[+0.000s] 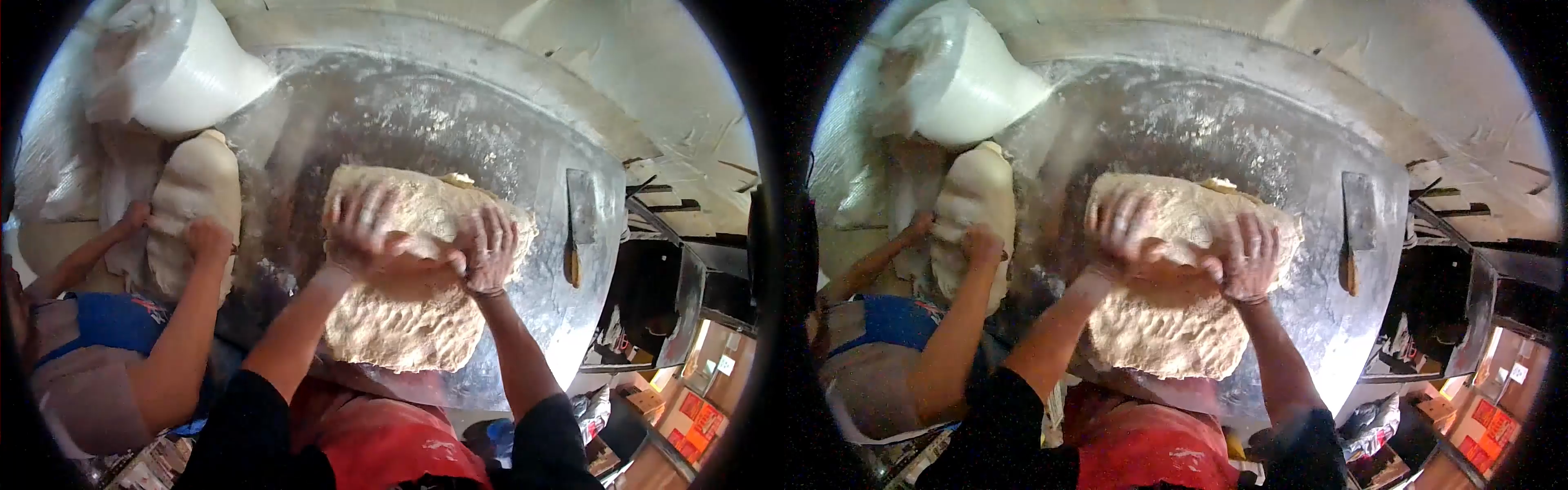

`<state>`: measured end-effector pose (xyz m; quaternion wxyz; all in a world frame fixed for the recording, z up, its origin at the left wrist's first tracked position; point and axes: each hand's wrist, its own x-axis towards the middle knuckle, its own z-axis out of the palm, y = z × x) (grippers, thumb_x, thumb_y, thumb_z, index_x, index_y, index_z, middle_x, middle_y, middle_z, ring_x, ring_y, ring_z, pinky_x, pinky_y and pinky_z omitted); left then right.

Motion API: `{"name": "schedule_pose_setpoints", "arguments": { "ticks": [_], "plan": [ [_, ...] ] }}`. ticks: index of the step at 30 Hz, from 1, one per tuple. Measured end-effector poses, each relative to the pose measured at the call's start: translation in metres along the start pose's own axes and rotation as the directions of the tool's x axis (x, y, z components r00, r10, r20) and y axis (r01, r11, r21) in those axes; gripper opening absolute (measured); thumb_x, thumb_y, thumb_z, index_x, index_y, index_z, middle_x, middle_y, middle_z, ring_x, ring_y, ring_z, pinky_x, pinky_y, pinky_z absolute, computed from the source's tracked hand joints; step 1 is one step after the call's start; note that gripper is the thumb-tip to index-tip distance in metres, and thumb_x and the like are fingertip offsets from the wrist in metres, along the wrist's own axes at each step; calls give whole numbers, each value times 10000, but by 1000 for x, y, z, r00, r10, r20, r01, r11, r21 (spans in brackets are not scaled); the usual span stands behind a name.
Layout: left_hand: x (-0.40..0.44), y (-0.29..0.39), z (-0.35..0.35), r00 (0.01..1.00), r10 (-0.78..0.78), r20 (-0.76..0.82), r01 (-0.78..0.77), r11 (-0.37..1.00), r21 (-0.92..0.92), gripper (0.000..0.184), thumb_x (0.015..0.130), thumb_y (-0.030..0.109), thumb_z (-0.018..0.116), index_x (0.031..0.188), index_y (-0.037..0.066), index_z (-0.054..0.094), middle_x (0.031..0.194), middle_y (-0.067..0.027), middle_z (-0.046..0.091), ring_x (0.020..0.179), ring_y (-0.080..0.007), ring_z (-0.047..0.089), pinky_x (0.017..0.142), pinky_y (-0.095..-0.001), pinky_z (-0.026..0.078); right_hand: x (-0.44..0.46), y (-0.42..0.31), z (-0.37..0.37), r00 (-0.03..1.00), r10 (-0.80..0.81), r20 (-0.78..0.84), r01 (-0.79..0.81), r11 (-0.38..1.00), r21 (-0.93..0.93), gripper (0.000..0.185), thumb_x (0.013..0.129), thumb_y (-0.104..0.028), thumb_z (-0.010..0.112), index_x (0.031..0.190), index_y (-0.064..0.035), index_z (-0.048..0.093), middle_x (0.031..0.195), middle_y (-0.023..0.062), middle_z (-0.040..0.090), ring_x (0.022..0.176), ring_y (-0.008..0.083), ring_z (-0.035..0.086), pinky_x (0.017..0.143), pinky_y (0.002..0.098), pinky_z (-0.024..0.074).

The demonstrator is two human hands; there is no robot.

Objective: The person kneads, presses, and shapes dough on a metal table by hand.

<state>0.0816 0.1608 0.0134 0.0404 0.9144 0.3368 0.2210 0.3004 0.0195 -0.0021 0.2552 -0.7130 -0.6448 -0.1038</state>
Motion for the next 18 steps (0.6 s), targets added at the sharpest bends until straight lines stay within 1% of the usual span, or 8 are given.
{"name": "schedule_pose_setpoints", "arguments": {
  "ticks": [3,8,9,11,12,14,16,18],
  "plan": [
    [1,-27,25,998,48,-29,-48,999,-11,652,907,586,606,1421,185,599,1511,-77,509,1412,-363,439,1171,-614,258,0,13,23,978,-54,-203,35,995,-98,760,941,-726,511,1394,-119,585,1380,169,605,1312,379,537,1133,554,322],
    [-5,-15,8,997,-4,82,1,999,34,683,877,525,648,1487,234,542,1559,-59,467,1429,-334,426,1175,-586,258,-7,14,19,997,7,-82,-13,997,-75,769,909,-691,589,1468,-167,515,1473,116,524,1386,361,458,1150,576,295],
    [7,-11,-2,998,54,-45,-53,998,24,707,884,515,641,1512,218,511,1520,-77,510,1382,-357,466,1151,-579,282,6,8,4,999,35,-32,-36,999,-20,751,912,-672,594,1463,-167,521,1471,116,523,1379,361,461,1154,581,284],
    [13,-11,-22,999,-14,37,17,995,-97,691,883,496,647,1497,205,527,1484,-87,541,1359,-358,486,1137,-576,293,17,9,-29,989,54,138,-61,997,47,686,930,-618,588,1444,-165,545,1441,118,541,1360,356,471,1157,584,264],
    [26,-13,-33,989,-74,128,99,974,-202,674,882,477,652,1482,191,543,1447,-98,571,1336,-359,505,1123,-574,305,37,10,-43,991,78,111,-84,995,52,605,943,-547,610,1408,-161,572,1397,130,572,1344,342,484,1147,560,282],
    [69,-19,-18,996,-87,3,85,965,-250,591,893,431,659,1410,153,590,1393,-124,603,1307,-352,533,1109,-554,340,85,25,-53,938,223,264,-267,953,142,484,979,-431,605,1333,-101,620,1320,170,613,1272,363,546,1117,514,351],
    [111,-34,13,979,-167,117,202,860,-469,495,908,380,666,1322,113,625,1365,-153,622,1275,-362,566,1100,-519,384,121,49,-22,818,395,417,-518,822,237,448,971,-401,658,1249,-49,670,1225,210,667,1106,375,667,922,456,528],
    [139,-40,23,951,-155,269,250,896,-366,470,953,415,605,1283,81,627,1320,-169,648,1229,-382,599,1073,-501,432,140,75,14,744,344,573,-594,734,330,420,952,-390,690,1198,-50,711,1160,185,704,1065,322,690,913,421,528]
  ]
}}
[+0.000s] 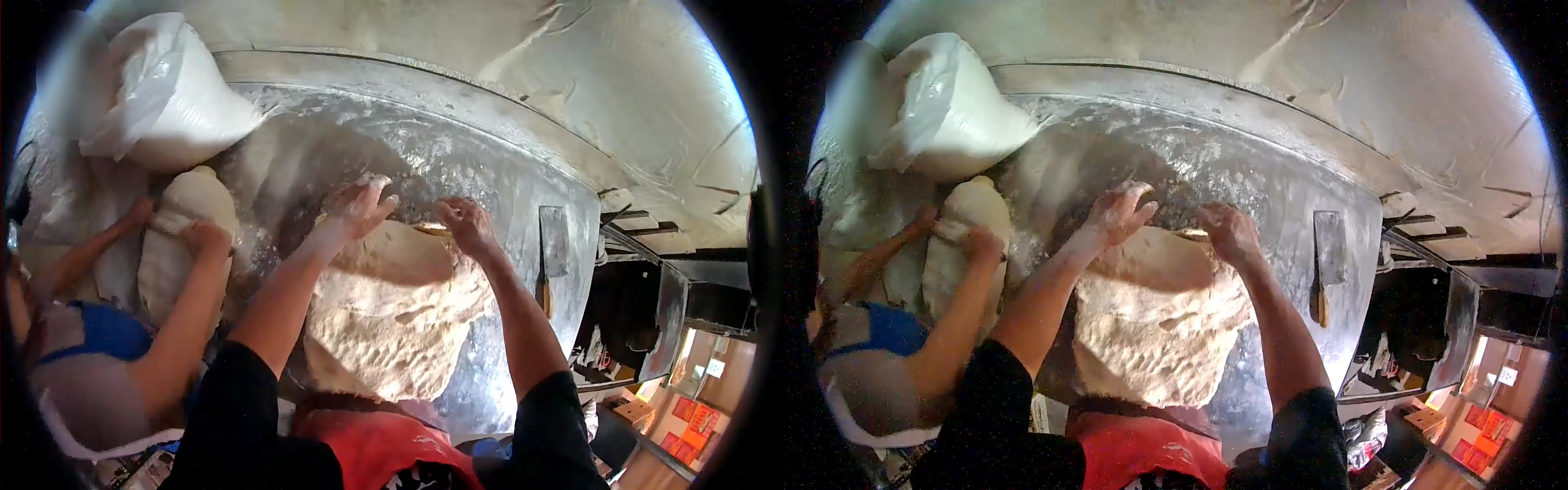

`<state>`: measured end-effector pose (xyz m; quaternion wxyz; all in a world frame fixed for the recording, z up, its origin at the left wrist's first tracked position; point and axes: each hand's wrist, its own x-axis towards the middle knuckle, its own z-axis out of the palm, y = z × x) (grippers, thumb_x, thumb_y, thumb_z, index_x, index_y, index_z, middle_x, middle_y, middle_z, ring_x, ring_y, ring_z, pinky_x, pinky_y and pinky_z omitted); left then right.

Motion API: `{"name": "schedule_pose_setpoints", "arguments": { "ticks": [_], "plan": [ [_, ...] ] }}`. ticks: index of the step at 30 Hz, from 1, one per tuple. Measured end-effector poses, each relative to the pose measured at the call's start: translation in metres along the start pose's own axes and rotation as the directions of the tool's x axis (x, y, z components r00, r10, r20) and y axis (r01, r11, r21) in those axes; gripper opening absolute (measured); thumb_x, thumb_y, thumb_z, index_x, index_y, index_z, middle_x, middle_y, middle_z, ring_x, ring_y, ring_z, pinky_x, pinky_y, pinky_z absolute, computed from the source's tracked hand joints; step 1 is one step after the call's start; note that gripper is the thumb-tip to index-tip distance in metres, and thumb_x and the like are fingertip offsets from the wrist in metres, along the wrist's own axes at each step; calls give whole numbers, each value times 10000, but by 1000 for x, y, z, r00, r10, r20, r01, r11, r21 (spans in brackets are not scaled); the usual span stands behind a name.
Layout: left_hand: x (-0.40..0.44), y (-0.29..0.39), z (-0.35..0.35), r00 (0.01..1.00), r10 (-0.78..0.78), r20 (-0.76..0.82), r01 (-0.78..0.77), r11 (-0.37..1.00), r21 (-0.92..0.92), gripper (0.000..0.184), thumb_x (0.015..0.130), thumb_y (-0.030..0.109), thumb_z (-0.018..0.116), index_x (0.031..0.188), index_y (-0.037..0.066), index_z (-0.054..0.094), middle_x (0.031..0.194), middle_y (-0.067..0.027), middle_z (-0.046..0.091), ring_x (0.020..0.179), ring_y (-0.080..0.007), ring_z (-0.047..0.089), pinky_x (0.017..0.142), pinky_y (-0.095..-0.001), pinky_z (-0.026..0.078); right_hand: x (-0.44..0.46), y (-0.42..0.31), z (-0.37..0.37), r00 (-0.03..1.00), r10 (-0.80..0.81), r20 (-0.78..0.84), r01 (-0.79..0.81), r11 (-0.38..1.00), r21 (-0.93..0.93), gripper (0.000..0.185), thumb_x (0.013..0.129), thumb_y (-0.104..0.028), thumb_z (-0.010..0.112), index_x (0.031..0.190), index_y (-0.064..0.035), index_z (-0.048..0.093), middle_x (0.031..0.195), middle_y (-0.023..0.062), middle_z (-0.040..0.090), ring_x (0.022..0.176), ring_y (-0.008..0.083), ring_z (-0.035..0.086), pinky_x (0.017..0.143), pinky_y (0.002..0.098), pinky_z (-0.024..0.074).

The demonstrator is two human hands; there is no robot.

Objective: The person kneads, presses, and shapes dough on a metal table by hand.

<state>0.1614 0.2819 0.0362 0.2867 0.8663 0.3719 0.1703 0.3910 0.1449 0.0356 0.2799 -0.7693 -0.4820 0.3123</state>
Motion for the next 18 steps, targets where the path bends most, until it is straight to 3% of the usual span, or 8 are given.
{"name": "schedule_pose_setpoints", "arguments": {
  "ticks": [3,7,10,12,13,16,17,18],
  "plan": [
    [36,-18,20,798,-284,532,178,954,242,527,1004,509,458,1304,106,617,1329,-173,645,1267,-368,589,1058,-508,460,19,-6,10,928,157,338,-178,984,30,452,969,-439,657,1217,-67,723,1148,155,728,1045,285,693,909,403,521],
    [28,-23,36,786,-338,518,258,940,222,462,1013,453,508,1207,49,623,1204,-189,676,1147,-419,627,986,-503,503,19,15,22,812,242,532,-224,970,-99,581,983,-580,558,1255,-90,714,1211,140,721,1069,277,682,945,407,496],
    [16,-38,46,771,-172,613,18,968,250,338,1013,326,514,1208,75,629,1187,-194,679,1133,-392,644,967,-491,514,-1,-5,13,791,109,602,-62,993,-98,668,971,-642,527,1335,-99,664,1297,146,687,1158,311,645,1021,434,452],
    [-6,-27,36,617,94,781,-414,883,222,459,1005,460,491,1318,153,626,1342,-164,642,1253,-383,597,1028,-473,489,-31,-23,13,857,58,511,-1,994,-112,688,948,-646,563,1364,-103,634,1329,146,664,1173,321,628,1025,451,449],
    [-26,-20,27,615,102,782,-422,881,217,459,1005,460,491,1318,153,626,1342,-164,642,1253,-383,597,1028,-473,489,-52,-30,15,904,10,427,52,990,-134,718,924,-650,599,1393,-106,604,1362,146,641,1188,330,611,1030,468,445],
    [-103,1,6,804,-121,583,45,989,143,495,968,467,554,1366,177,608,1375,-148,631,1256,-387,596,1001,-476,498,-132,-56,18,952,-299,67,299,860,-414,787,823,-723,670,1336,-128,628,1270,189,660,1131,402,624,978,519,464],
    [-141,12,3,969,142,200,-178,968,176,512,939,480,592,1351,179,626,1375,-137,635,1228,-389,609,994,-494,496,-167,-71,19,953,-298,-47,252,872,-420,793,781,-728,704,1325,-155,638,1235,173,651,1084,393,613,938,516,470],
    [-179,23,0,884,422,-199,-356,886,296,530,909,494,631,1336,180,644,1376,-126,639,1200,-392,623,987,-512,494,-200,-74,29,889,-428,-160,304,815,-494,786,779,-753,692,1303,-170,653,1257,159,623,1085,373,590,923,514,464]
  ]
}}
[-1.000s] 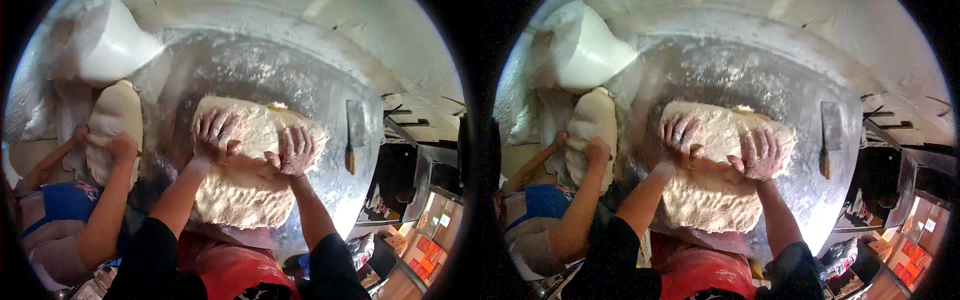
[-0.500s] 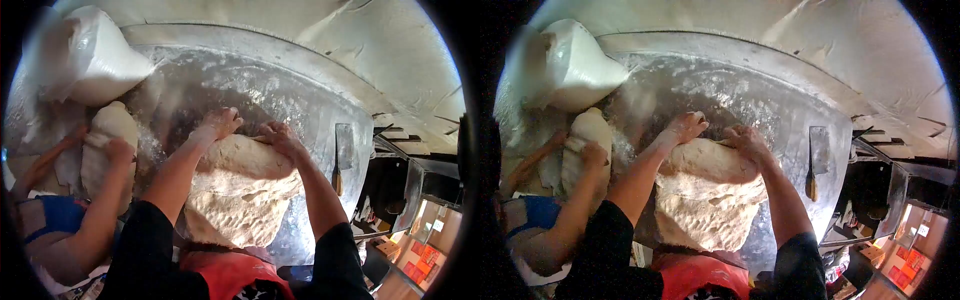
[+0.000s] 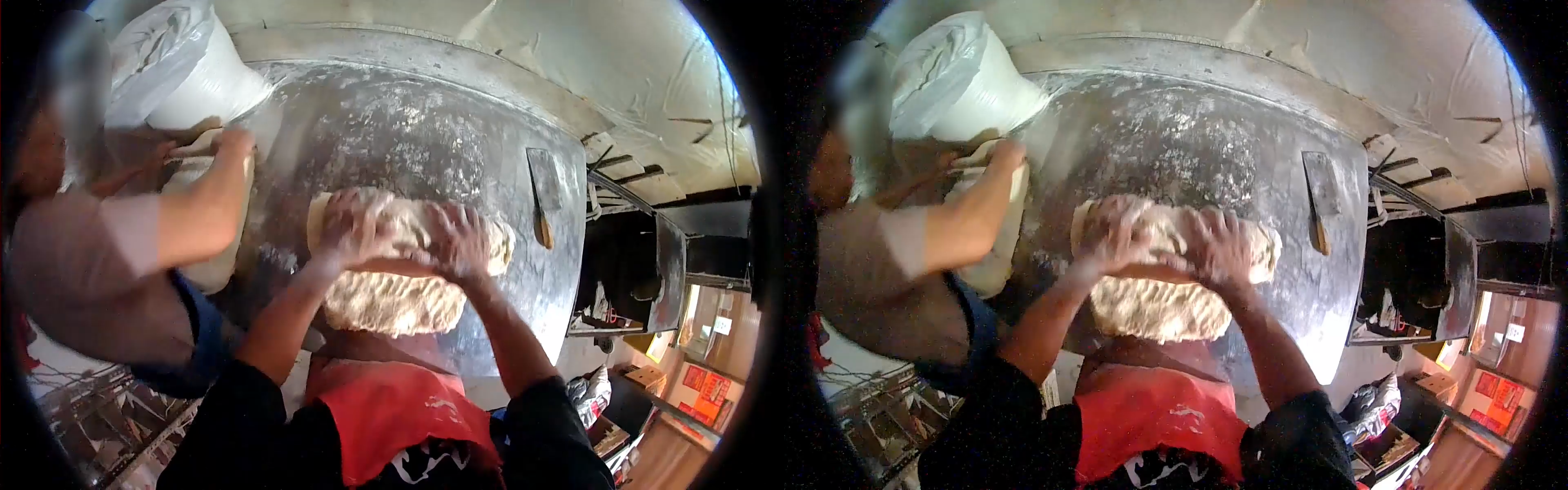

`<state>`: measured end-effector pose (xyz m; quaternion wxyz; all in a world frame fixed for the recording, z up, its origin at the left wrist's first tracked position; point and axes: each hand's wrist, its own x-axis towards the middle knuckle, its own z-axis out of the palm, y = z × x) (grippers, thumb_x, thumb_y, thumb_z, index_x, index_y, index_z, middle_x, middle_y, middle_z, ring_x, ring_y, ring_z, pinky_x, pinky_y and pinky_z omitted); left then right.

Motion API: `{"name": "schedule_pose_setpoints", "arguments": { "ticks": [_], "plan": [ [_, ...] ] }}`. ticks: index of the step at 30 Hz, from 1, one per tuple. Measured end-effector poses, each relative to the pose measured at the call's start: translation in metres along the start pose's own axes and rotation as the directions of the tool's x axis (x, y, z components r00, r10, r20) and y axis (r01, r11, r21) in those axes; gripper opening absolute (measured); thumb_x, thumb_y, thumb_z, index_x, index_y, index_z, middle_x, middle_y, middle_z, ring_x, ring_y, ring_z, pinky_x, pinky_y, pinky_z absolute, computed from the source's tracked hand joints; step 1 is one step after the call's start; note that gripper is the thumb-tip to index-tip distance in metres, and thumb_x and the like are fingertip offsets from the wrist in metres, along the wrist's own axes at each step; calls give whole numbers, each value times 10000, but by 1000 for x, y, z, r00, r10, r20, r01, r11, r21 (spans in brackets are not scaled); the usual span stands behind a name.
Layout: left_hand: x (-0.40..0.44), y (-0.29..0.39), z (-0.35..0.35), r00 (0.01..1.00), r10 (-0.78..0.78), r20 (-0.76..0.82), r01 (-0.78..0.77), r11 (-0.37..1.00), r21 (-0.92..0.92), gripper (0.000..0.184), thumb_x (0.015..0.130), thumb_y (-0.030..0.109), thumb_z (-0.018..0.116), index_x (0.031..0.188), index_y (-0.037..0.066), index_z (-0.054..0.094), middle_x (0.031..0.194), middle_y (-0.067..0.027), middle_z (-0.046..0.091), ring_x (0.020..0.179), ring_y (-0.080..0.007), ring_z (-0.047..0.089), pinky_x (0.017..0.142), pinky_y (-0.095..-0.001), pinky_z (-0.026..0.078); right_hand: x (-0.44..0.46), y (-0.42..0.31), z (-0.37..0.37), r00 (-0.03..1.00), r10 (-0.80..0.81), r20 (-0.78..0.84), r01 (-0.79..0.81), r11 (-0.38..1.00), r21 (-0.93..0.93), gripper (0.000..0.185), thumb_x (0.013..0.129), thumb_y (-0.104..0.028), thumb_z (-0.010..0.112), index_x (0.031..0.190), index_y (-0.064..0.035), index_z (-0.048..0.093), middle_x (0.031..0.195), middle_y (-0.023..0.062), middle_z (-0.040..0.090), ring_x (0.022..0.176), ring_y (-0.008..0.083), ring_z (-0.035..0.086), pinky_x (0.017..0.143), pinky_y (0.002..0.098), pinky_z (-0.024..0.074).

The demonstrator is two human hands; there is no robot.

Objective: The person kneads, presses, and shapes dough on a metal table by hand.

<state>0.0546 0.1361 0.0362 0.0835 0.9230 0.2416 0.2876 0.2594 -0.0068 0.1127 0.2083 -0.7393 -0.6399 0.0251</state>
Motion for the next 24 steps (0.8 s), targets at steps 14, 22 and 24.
{"name": "schedule_pose_setpoints", "arguments": {
  "ticks": [14,22,24],
  "plan": [
    [-223,145,-65,998,29,-60,-25,997,71,447,917,394,659,1312,186,649,1409,-98,552,1284,-334,501,1072,-526,402,-262,-65,42,981,-169,-93,156,979,-131,679,742,-392,825,1359,-226,595,1437,124,486,1274,360,478,1038,578,402],
    [-43,114,-105,970,-235,66,234,972,12,535,891,338,709,1373,134,603,1370,-146,603,1343,-355,487,1094,-564,374,-94,-29,-37,994,-39,-103,44,998,40,433,948,-367,673,1251,-57,651,1243,189,640,1091,410,591,967,520,452],
    [-71,94,-57,912,-288,291,240,952,191,591,908,366,672,1446,157,548,1478,-145,525,1417,-343,422,1151,-581,302,-74,-4,-9,1000,6,-9,-6,999,36,527,944,-458,649,1314,-83,634,1339,195,608,1230,405,544,1023,545,423]
  ]
}}
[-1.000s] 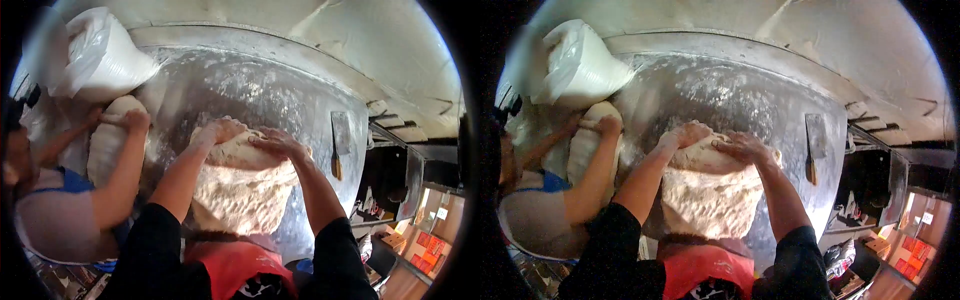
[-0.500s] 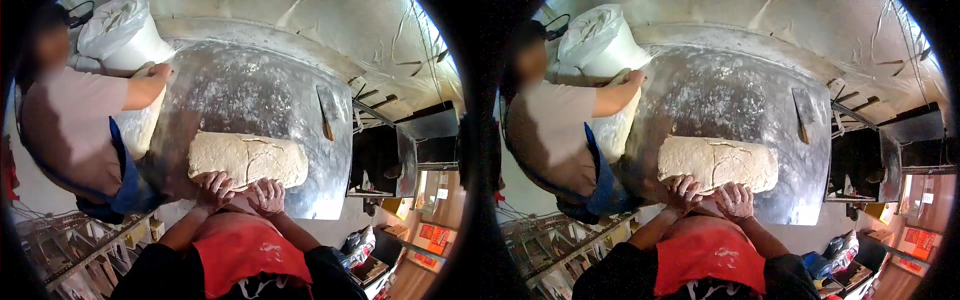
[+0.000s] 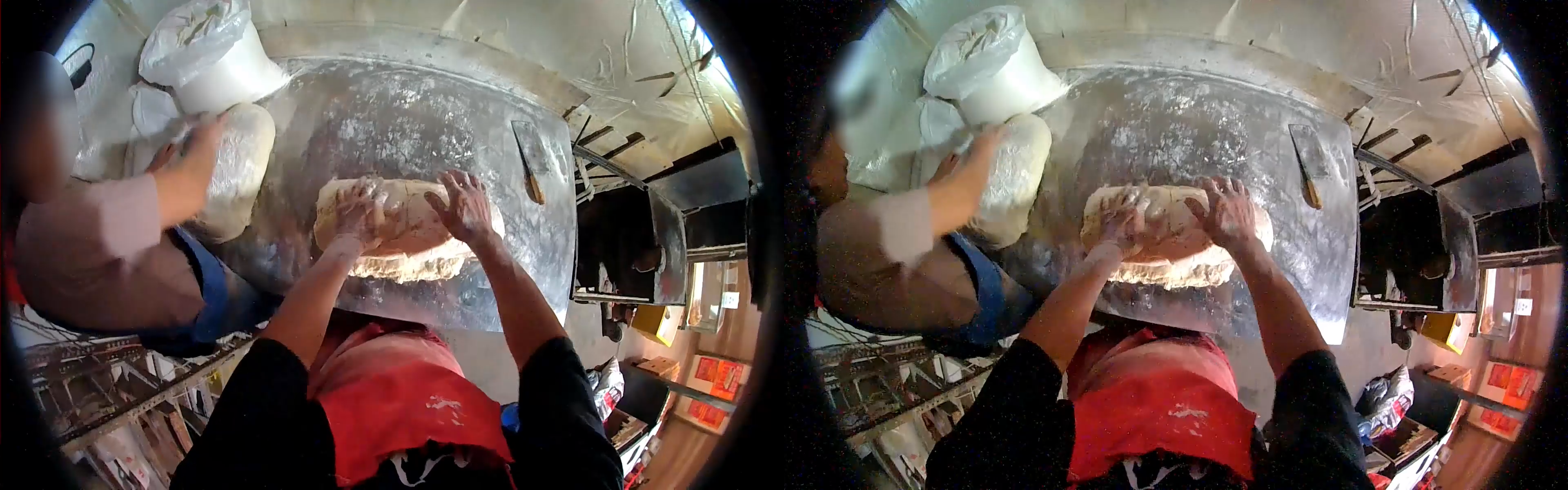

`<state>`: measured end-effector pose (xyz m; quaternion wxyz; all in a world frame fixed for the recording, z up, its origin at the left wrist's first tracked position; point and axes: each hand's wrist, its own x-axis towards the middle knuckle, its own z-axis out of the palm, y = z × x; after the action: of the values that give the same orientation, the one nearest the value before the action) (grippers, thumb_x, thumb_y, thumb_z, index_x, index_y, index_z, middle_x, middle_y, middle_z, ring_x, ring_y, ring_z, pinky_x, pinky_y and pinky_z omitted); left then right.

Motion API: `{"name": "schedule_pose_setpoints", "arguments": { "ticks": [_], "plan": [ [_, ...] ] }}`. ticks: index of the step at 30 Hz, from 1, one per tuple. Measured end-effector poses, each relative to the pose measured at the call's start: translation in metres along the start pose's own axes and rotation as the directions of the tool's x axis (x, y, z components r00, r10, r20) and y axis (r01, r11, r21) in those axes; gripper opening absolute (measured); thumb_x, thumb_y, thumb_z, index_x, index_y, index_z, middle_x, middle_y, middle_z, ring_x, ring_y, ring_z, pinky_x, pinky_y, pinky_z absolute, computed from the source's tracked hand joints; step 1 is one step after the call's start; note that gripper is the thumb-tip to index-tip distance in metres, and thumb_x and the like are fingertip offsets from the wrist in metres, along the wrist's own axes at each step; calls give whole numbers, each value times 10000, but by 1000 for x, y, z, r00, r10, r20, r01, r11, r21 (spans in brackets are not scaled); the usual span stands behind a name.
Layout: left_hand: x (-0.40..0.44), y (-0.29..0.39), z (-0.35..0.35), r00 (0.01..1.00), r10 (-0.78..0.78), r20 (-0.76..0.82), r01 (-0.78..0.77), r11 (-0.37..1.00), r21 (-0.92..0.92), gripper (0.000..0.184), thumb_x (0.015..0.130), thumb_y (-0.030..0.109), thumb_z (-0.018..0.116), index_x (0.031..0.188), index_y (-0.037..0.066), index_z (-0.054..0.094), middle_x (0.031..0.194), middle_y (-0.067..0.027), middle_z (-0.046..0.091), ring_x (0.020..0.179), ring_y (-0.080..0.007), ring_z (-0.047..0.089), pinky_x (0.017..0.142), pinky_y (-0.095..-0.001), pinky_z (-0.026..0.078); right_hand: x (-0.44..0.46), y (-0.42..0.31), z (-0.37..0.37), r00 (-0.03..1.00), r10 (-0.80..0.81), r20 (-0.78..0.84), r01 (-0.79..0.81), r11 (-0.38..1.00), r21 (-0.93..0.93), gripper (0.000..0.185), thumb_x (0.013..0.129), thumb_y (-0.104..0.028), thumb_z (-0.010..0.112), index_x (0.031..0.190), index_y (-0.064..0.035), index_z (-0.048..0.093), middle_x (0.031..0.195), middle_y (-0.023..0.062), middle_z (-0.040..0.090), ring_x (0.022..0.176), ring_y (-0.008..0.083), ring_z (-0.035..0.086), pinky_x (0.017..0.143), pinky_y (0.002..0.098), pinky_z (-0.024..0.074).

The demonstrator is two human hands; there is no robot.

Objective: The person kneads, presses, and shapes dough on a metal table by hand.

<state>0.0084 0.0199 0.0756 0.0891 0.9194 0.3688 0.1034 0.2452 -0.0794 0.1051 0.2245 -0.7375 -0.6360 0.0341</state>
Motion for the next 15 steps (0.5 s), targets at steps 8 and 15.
{"name": "schedule_pose_setpoints", "arguments": {
  "ticks": [8,15],
  "plan": [
    [-85,29,15,983,62,-171,-77,994,-80,599,877,401,626,1429,171,590,1502,-95,523,1421,-374,433,1160,-617,268,-89,-47,3,985,170,3,-169,982,-86,787,877,-648,638,1427,-91,556,1473,167,508,1383,395,416,1131,592,267],
    [-100,15,47,871,267,-413,-296,955,-6,418,938,504,489,1113,189,700,1235,-40,630,1143,-318,567,908,-552,407,-160,-32,72,949,32,-315,-88,982,-165,828,936,-768,441,1431,-115,562,1494,205,494,1425,420,394,1183,594,169]
  ]
}}
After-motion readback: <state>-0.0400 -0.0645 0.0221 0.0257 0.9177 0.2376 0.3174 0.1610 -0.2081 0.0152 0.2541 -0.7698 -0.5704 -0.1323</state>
